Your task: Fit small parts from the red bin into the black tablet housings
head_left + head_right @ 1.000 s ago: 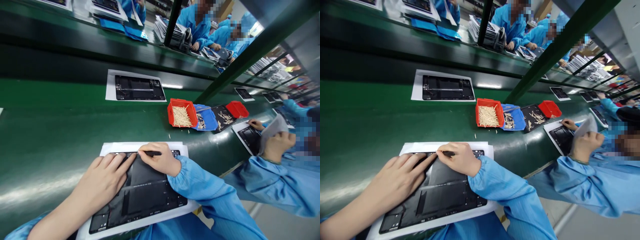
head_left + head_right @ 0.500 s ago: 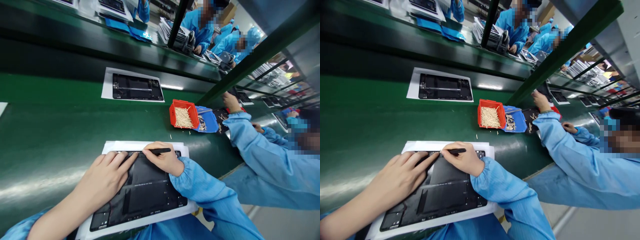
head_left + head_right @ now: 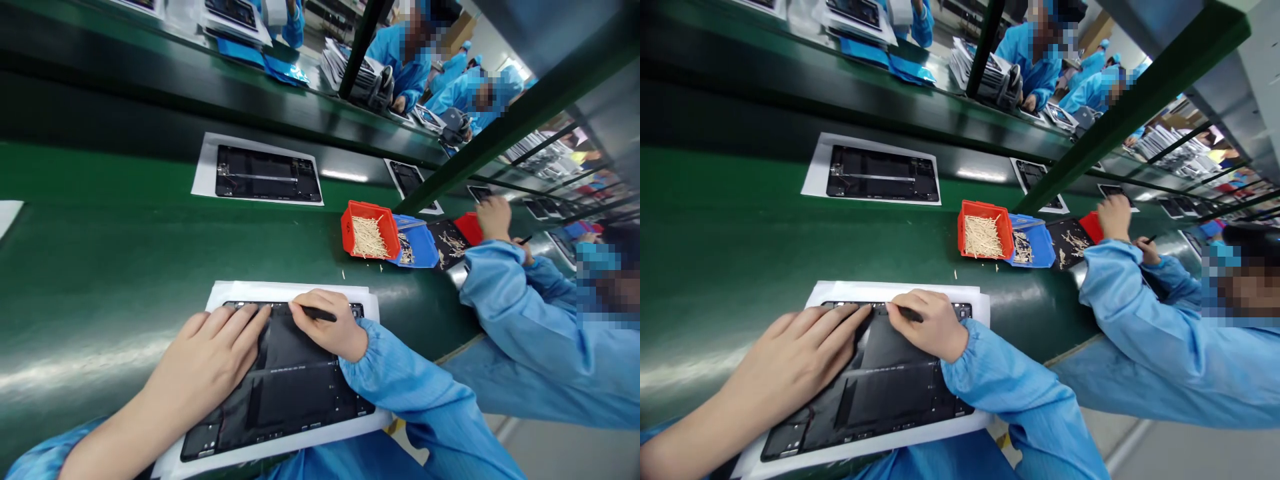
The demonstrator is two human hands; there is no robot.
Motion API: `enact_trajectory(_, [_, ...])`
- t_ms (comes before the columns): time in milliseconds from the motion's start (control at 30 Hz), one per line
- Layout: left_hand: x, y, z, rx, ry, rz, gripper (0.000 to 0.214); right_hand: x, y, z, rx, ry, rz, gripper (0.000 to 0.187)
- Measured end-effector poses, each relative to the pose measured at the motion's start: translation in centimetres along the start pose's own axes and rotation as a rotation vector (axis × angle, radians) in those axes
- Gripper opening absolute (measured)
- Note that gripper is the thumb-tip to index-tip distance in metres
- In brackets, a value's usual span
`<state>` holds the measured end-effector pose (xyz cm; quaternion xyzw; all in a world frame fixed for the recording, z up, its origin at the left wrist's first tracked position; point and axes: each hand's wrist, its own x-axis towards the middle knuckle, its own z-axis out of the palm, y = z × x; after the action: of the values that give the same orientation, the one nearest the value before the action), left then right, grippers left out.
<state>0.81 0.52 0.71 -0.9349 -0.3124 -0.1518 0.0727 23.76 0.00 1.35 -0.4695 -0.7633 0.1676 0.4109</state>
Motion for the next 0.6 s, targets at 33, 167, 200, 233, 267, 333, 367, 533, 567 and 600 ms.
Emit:
enact_trajectory(33, [0.02, 0.03, -0.09, 0.005, 0.024, -0.002, 0.037, 0.06, 0.10, 0.03, 0.020, -0.002, 0.008, 0.017])
enact_trajectory(167, [0.32, 0.12, -0.26, 0.012, 0.075, -0.006, 0.025, 0.28, 0.45, 0.18, 0.093, -0.030, 0.008, 0.018])
enact_trajectory(200, [0.40, 0.14, -0.27, 0.012, 0.082, -0.004, 0.024, 0.31, 0.48, 0.17, 0.105, -0.036, 0.000, 0.017])
enact_trajectory(233, [0.47, 0.15, -0.27, 0.012, 0.088, -0.003, 0.023, 0.32, 0.48, 0.14, 0.114, -0.046, -0.010, 0.017])
enact_trajectory(267, [0.52, 0.17, -0.27, 0.011, 0.090, -0.003, 0.022, 0.33, 0.44, 0.07, 0.119, -0.060, -0.027, 0.016])
enact_trajectory(333, [0.56, 0.21, -0.29, 0.008, 0.087, -0.006, 0.021, 0.32, 0.31, -0.14, 0.105, -0.102, -0.074, 0.015])
enact_trajectory(367, [0.55, 0.22, -0.32, 0.007, 0.085, -0.008, 0.021, 0.31, 0.24, -0.24, 0.088, -0.126, -0.098, 0.014])
enact_trajectory(533, [0.29, -0.11, -0.47, -0.048, 0.089, -0.039, 0.021, 0.41, 0.20, -0.29, 0.116, -0.097, -0.080, 0.014])
enact_trajectory(567, [0.25, -0.35, -0.43, -0.081, 0.088, -0.061, 0.024, 0.49, 0.22, -0.20, 0.145, -0.067, -0.046, 0.014])
enact_trajectory(600, [0.23, -0.65, -0.36, -0.122, 0.085, -0.089, 0.028, 0.60, 0.23, -0.11, 0.167, -0.042, -0.011, 0.014])
